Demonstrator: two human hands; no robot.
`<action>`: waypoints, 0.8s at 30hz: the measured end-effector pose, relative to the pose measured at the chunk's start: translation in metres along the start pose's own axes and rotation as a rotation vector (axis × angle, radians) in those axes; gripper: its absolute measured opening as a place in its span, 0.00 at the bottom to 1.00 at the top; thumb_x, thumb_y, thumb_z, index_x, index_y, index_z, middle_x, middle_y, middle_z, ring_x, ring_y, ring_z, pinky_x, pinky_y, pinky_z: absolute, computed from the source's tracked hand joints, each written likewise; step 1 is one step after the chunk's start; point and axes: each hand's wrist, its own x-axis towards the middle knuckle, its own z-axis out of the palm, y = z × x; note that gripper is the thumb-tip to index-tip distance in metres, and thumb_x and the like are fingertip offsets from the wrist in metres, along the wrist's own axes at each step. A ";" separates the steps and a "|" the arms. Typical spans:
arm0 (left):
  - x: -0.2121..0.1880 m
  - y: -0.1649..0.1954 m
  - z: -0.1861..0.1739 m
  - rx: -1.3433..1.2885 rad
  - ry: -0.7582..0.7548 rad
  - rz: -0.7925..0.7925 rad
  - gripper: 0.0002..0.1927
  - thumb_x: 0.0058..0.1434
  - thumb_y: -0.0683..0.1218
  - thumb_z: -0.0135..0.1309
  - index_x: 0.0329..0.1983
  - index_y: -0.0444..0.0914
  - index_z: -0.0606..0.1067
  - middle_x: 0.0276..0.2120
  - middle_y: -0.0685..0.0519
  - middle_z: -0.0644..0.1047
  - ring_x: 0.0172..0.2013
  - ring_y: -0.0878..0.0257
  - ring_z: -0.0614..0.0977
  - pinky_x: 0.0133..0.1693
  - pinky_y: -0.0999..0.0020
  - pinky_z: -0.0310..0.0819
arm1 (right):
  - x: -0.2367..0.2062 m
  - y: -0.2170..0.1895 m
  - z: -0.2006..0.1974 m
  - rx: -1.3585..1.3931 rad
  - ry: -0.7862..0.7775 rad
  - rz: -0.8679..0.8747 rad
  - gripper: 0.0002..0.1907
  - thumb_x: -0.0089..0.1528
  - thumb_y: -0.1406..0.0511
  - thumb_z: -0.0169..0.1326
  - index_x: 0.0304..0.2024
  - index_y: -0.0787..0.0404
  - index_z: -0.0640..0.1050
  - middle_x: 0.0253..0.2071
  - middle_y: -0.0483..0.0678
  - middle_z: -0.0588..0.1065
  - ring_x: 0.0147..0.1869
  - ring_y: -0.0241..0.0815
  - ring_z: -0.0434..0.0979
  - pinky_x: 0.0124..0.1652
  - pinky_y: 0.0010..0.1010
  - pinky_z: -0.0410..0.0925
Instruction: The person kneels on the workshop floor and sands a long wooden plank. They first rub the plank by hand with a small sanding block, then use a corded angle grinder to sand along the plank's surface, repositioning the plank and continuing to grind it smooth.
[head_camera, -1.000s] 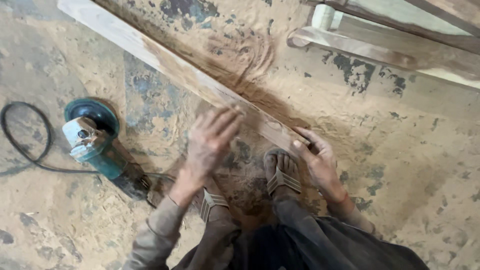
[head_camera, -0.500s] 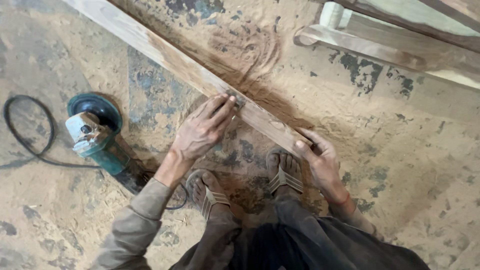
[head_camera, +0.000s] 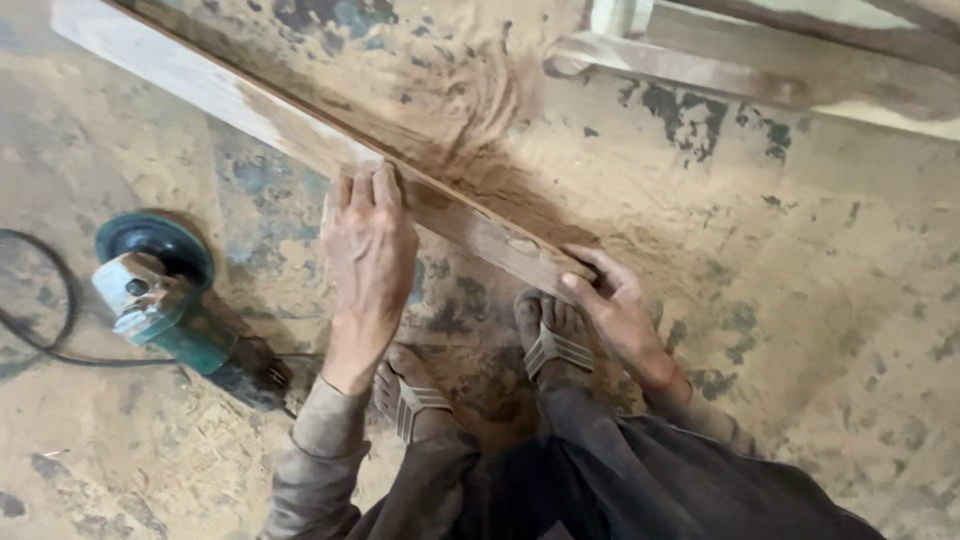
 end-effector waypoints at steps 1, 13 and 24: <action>0.000 0.007 0.006 0.009 -0.036 0.005 0.16 0.58 0.34 0.55 0.50 0.29 0.76 0.40 0.41 0.80 0.46 0.51 0.79 0.47 0.58 0.78 | -0.001 -0.001 0.000 -0.020 0.010 0.010 0.22 0.65 0.65 0.57 0.61 0.68 0.75 0.52 0.49 0.79 0.55 0.36 0.76 0.55 0.28 0.70; -0.032 0.115 0.010 -0.113 -0.388 0.216 0.14 0.64 0.34 0.52 0.54 0.25 0.73 0.41 0.40 0.77 0.42 0.50 0.77 0.42 0.59 0.76 | -0.007 -0.020 0.004 -0.085 0.019 0.079 0.22 0.65 0.65 0.57 0.61 0.64 0.76 0.49 0.46 0.79 0.45 0.33 0.76 0.46 0.27 0.72; -0.053 0.059 -0.022 -0.441 -0.172 0.405 0.25 0.55 0.39 0.55 0.59 0.35 0.76 0.60 0.47 0.76 0.58 0.50 0.76 0.55 0.55 0.74 | -0.007 -0.022 -0.003 0.041 -0.009 -0.033 0.20 0.67 0.70 0.56 0.61 0.68 0.75 0.53 0.49 0.78 0.56 0.34 0.76 0.54 0.24 0.71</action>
